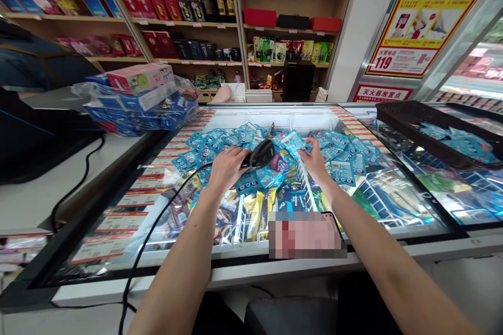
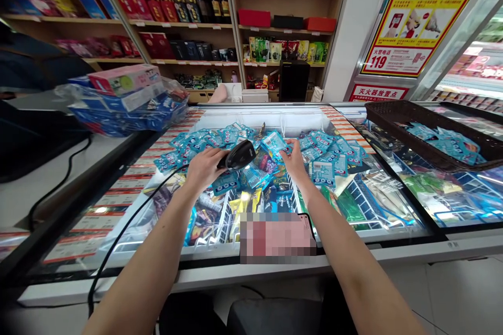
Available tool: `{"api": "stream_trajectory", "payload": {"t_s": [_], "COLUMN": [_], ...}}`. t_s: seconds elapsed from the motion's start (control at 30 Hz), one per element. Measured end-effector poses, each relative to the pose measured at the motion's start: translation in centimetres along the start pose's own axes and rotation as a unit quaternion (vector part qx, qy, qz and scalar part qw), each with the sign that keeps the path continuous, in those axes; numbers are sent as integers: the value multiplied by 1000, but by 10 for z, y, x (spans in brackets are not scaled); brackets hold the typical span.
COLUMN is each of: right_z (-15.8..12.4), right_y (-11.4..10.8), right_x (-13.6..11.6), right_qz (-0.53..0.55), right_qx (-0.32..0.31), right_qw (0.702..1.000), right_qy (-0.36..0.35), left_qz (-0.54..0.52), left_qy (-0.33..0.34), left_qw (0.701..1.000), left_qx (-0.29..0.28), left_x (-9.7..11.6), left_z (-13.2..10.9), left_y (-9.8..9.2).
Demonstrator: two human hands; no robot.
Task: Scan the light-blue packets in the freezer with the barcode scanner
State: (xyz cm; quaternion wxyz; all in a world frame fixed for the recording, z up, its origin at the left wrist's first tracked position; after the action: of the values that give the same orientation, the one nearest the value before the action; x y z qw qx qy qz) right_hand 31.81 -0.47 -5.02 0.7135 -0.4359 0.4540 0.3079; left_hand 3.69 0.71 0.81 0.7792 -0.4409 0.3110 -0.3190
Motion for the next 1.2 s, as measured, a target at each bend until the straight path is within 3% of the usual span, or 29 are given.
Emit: {"api": "stream_trajectory", "payload": {"t_s": [0.4,1.07,1.2], "right_z": [3,8,6], "right_y": [1,5,4], "right_x": [6,14,13], "right_qz": [31,14,-24], "right_qx": [-10,-1,5], "right_qw": [999,1000,999], "right_qy": [-21,-17,-43], "left_qz": [10,-10,-14], "left_qy": [4,-11,-7], "left_qw": [1000,1000,1000], "left_qx": [-9,6,10], "left_x": [2,4,4], "left_z": [2,2,2], "left_y": [4,0,0]}}
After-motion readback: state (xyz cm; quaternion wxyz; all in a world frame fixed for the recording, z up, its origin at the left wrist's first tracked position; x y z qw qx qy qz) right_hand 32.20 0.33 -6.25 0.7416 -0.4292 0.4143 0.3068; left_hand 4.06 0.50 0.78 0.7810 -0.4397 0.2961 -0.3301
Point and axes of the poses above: each hand's wrist, its own z-axis towards the middle knuckle, its own y-axis out of the palm, x = y × z, the point moved 2 cm from there along z, towards the middle knuckle, and after that the axes turned 14 degrees about y, right-handed, at the moved point
